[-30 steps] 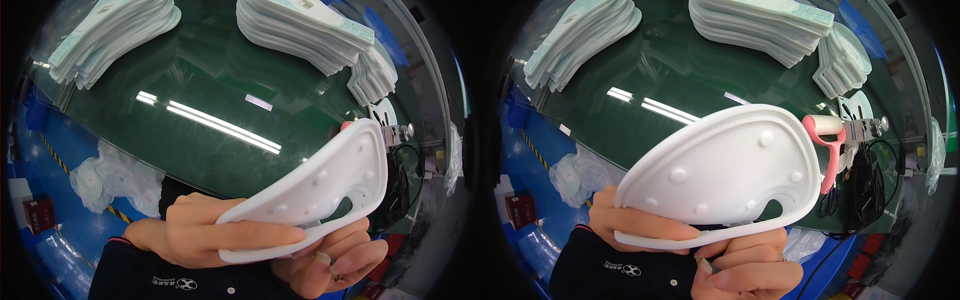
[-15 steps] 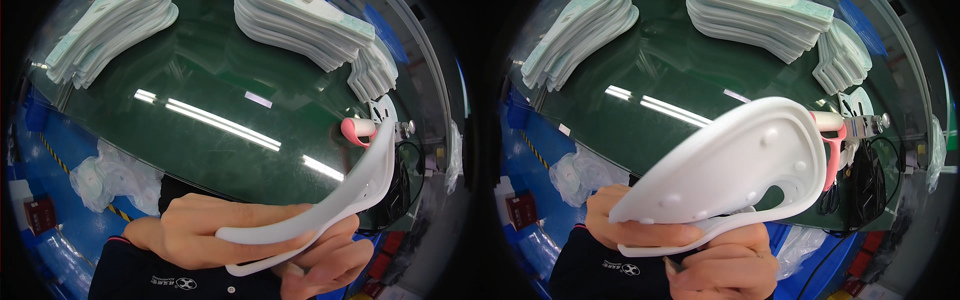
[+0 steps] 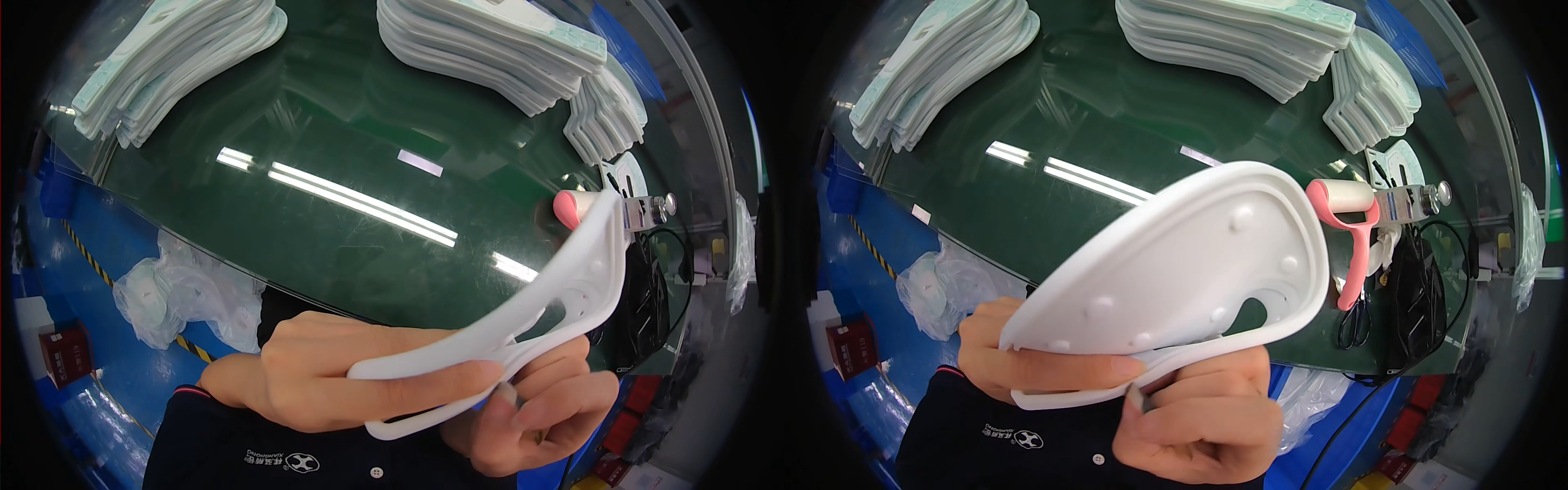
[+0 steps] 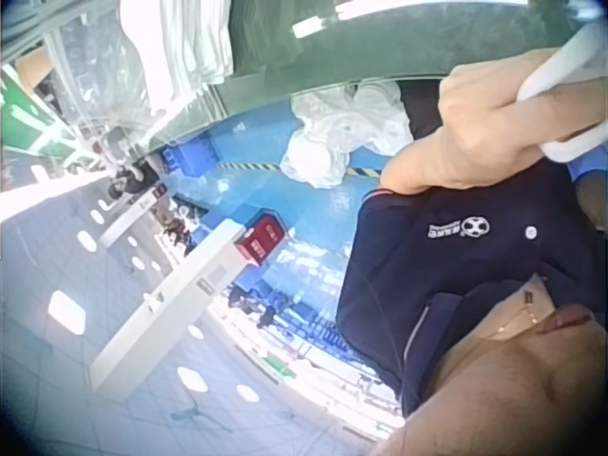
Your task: The person handles white plastic shoe insoles, inspecting them and removing excess material. They use a small abrasive block to rub the edges and a pink lint roller to clean the surface. Finally, they use scissors to trim the edges of the insoles.
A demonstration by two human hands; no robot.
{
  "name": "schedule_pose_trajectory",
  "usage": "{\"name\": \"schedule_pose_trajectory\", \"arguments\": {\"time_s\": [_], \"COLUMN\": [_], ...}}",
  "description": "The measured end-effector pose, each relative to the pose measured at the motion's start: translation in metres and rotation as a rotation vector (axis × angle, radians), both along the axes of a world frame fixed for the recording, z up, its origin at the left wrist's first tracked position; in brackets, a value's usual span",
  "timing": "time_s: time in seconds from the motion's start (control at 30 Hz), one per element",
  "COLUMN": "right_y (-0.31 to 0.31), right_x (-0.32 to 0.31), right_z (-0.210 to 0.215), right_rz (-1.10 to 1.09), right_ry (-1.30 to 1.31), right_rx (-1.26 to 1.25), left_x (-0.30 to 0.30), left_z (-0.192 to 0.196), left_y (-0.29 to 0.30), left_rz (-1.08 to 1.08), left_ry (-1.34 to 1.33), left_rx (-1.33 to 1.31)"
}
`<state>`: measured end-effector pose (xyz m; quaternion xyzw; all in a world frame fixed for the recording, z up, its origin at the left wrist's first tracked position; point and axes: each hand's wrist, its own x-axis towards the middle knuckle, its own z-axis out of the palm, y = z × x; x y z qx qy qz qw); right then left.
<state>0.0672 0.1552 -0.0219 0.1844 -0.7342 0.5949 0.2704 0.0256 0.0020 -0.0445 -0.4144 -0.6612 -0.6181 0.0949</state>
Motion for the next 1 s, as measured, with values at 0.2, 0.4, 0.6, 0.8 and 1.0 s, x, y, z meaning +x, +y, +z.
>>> {"name": "schedule_pose_trajectory", "arguments": {"time_s": [0.2,0.4,0.6,0.8,1.0], "right_y": [0.001,-0.004,0.000,-0.006,0.020], "right_x": [-0.003,-0.006,-0.002,0.008,-0.001], "right_z": [0.009,-0.001,0.004,0.002,-0.006], "right_rz": [0.043,0.037,-0.129,0.071,0.310], "right_ry": [0.018,0.032,-0.008,0.094,0.243], "right_rx": [0.101,-0.056,0.104,-0.475,-0.269], "left_x": [0.003,0.002,0.004,0.004,0.000], "left_z": [0.011,0.002,0.003,0.004,0.019], "left_y": [-0.001,-0.001,-0.001,-0.008,-0.011], "left_rz": [-0.017,0.009,0.021,-0.062,-0.134], "left_ry": [-0.092,-0.047,-0.075,-0.249,-0.285], "left_rx": [-0.042,-0.049,-0.021,0.046,-0.013]}}
